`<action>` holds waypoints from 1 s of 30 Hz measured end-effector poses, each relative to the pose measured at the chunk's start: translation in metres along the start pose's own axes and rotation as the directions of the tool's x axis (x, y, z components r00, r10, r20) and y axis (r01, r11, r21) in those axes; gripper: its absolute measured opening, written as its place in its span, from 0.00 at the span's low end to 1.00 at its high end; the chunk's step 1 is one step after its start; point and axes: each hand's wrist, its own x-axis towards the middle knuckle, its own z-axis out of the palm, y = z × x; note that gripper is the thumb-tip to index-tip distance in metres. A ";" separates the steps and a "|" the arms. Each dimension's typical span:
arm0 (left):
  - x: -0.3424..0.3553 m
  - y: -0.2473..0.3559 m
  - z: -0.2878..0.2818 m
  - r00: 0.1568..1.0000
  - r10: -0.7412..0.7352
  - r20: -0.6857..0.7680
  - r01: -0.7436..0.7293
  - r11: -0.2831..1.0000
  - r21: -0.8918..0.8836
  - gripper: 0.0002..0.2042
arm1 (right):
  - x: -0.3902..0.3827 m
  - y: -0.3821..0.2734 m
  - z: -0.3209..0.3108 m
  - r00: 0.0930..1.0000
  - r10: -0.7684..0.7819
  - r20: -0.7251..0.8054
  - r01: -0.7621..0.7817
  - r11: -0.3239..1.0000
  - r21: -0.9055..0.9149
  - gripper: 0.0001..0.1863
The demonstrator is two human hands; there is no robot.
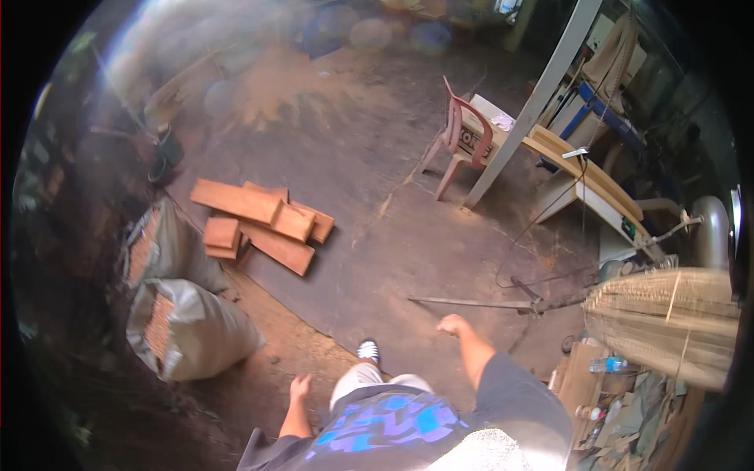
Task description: Applying a wood finish or stain to a chair using a spray gun and then wiping the surface with a rag.
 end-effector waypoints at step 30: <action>0.541 0.928 -0.050 0.985 0.014 0.169 0.003 0.995 -0.101 0.12 | 0.496 -0.303 -0.907 0.732 -0.369 -0.572 0.658 0.598 0.457 0.21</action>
